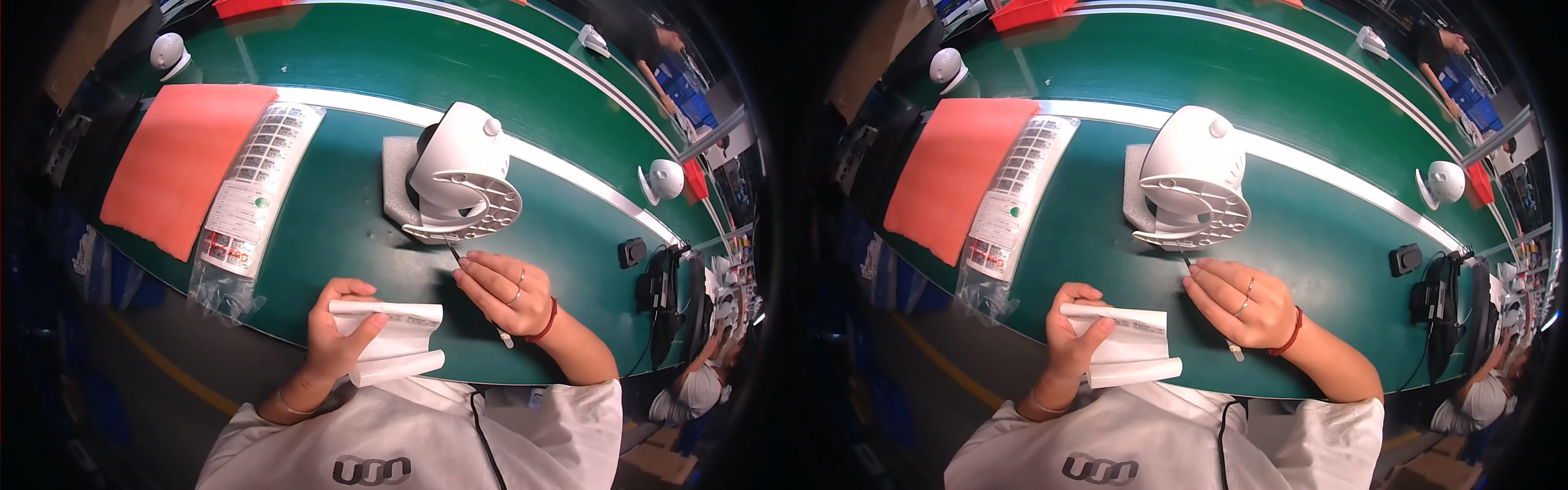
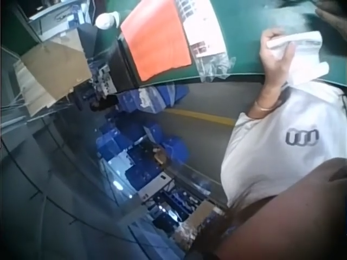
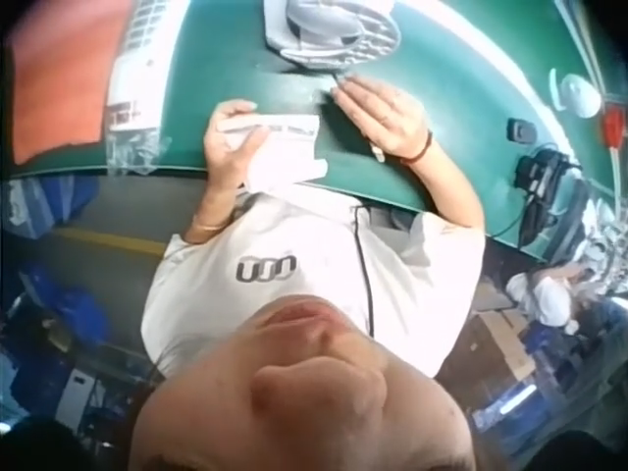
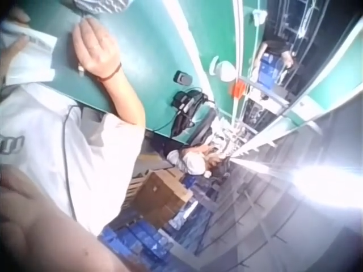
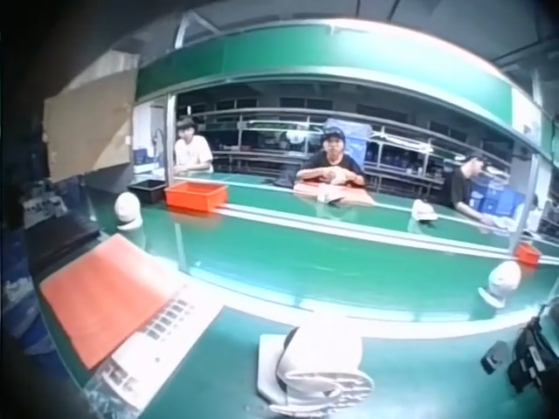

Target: Apply adhesive labels to the housing components of security cameras using tweezers.

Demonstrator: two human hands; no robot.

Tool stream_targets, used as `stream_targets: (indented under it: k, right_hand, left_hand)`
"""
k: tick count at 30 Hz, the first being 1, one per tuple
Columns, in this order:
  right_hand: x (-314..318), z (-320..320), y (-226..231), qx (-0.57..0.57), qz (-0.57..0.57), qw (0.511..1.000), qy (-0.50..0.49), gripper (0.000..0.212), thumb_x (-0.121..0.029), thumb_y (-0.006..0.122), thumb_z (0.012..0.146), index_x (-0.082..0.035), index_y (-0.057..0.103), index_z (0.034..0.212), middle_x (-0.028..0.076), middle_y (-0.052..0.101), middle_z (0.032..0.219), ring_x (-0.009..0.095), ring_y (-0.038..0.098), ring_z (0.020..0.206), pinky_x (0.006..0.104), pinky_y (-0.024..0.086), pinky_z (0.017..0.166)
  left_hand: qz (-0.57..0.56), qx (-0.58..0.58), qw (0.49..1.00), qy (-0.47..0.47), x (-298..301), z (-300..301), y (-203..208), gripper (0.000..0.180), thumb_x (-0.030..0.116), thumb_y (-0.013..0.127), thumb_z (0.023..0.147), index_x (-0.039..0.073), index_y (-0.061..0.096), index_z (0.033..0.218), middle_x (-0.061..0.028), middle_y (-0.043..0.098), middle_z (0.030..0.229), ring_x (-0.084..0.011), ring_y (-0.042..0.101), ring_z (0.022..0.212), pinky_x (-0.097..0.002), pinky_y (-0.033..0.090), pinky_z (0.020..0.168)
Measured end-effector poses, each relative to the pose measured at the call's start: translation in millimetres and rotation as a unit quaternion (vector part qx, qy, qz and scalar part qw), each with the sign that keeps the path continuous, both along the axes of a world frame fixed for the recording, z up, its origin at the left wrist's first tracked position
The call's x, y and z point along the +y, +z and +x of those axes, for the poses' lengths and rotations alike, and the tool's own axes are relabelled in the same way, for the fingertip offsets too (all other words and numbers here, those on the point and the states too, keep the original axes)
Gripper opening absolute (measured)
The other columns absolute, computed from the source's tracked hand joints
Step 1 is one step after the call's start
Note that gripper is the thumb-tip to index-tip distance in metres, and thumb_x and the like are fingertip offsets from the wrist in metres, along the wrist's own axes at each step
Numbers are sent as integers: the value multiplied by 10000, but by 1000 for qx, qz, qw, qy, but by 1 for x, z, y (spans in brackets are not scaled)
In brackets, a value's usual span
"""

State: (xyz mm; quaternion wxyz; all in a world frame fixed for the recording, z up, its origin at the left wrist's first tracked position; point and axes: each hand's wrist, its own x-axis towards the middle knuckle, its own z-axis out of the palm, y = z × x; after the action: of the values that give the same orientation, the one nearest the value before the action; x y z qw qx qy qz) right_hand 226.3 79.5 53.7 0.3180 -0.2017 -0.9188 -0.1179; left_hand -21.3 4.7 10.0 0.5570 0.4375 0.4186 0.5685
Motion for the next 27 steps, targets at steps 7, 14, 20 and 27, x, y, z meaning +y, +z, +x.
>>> stream_targets:
  k: [7, 14, 20, 27]
  right_hand:
    - [5, 4, -6, 0, 11, 1000, 6, 213, -36, 643, 692, 8, 697, 894, 92, 672, 946, 232, 679, 903, 298, 572, 728]
    - [9, 6, -3, 1, 11, 1000, 9, 216, -28, 638, 685, 12, 697, 889, 95, 675, 955, 236, 681, 903, 305, 575, 727]
    - [15, 6, -6, 10, -1, 1000, 25, 162, -89, 601, 812, 10, 706, 884, 118, 683, 872, 263, 685, 865, 344, 587, 708]
    - [15, 5, -13, 33, -20, 999, 14, 128, -25, 703, 736, -15, 708, 863, 97, 690, 877, 242, 688, 839, 325, 582, 710]
  left_hand:
    - [-2, 1, 1000, -6, -1, -2, -1, 347, 33, 720, 809, 13, 520, 1093, -56, 653, 912, -87, 594, 850, -230, 478, 768]
    - [-8, 10, 1000, -7, 0, 0, -2, 337, 31, 715, 814, 14, 521, 1089, -57, 655, 916, -86, 594, 848, -234, 479, 771]
    - [3, 2, 1000, -11, 3, 0, -1, 333, 22, 709, 815, 12, 521, 1089, -60, 658, 917, -90, 598, 858, -238, 482, 780]
    - [2, 5, 1000, -7, 1, 0, -1, 331, 23, 709, 817, 13, 521, 1090, -61, 660, 921, -90, 599, 860, -238, 481, 782]
